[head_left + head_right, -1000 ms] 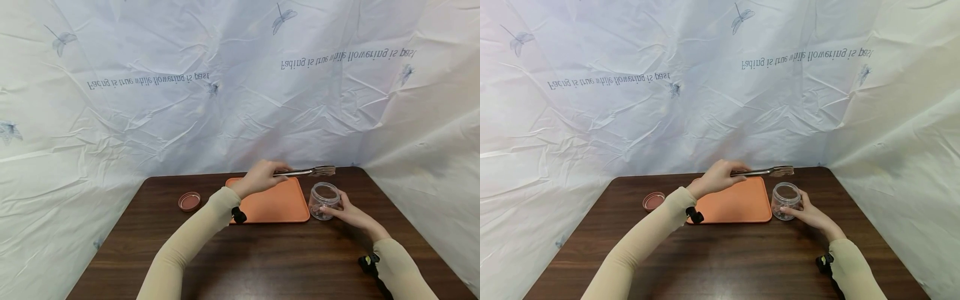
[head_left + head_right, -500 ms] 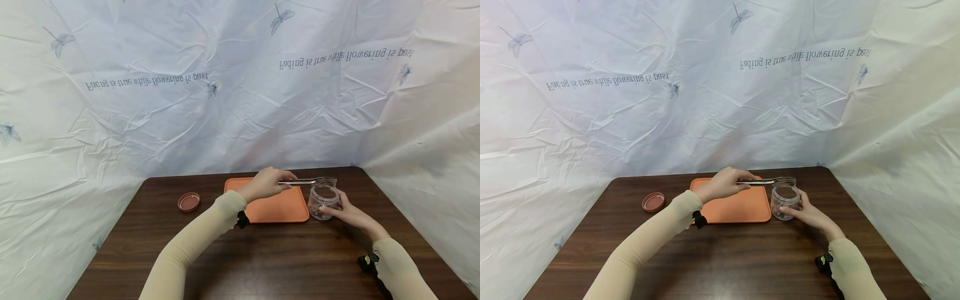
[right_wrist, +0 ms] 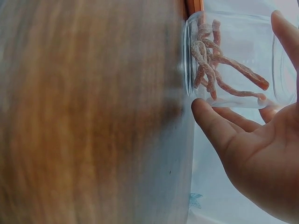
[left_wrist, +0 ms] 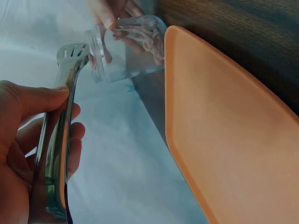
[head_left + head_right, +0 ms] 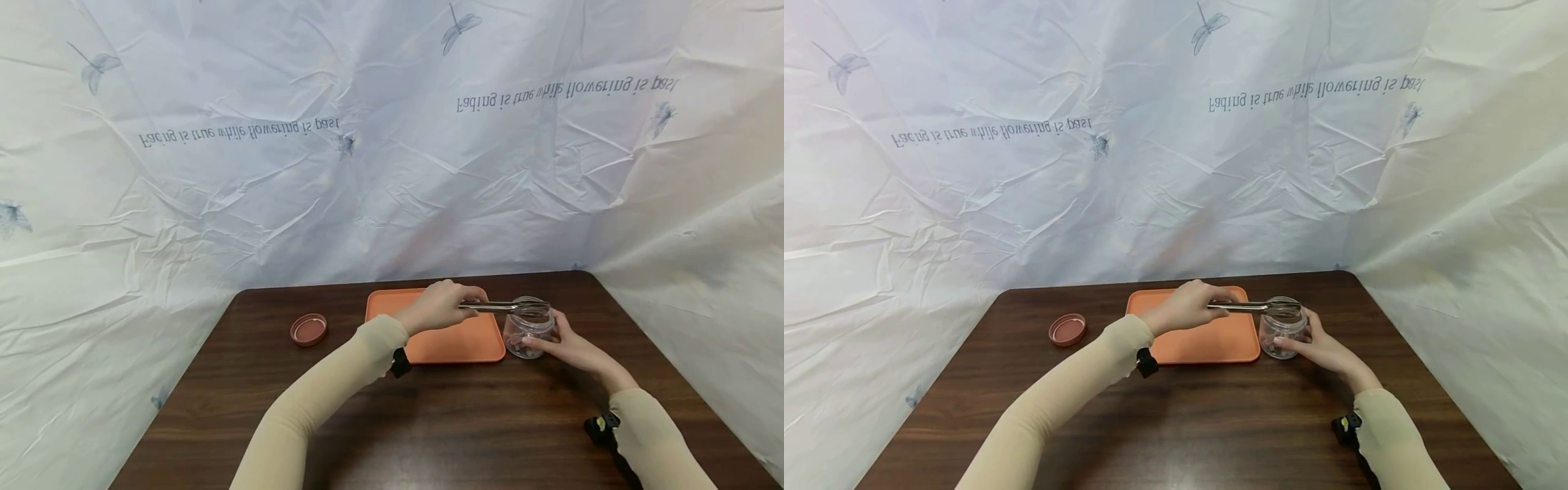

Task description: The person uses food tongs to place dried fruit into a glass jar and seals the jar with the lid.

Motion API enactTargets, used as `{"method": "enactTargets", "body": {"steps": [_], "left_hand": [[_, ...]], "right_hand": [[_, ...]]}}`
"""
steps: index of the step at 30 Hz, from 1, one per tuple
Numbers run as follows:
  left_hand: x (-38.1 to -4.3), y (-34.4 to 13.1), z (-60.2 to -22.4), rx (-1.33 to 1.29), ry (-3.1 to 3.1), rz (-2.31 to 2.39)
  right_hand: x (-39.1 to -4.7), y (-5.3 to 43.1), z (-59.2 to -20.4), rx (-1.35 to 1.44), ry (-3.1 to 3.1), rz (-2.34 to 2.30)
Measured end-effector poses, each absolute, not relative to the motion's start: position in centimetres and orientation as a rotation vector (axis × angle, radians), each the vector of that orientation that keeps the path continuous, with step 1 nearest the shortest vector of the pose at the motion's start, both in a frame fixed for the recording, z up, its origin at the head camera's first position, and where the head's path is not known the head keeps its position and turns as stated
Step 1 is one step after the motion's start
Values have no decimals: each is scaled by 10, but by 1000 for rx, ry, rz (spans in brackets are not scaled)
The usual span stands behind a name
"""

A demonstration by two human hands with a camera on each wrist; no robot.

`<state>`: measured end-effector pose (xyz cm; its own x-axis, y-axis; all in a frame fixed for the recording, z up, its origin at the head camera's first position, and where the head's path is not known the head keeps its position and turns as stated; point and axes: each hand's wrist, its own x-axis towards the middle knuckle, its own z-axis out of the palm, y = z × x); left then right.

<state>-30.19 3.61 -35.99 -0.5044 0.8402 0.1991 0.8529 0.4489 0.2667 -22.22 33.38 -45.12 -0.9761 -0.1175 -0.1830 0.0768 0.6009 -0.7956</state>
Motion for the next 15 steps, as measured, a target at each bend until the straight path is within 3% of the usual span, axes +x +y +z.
{"method": "enactTargets", "body": {"steps": [15], "left_hand": [[-303,37,-362,-1535,-2659,-503]], "right_hand": [[-222,332,-448,-8,2602,-1296]]}}
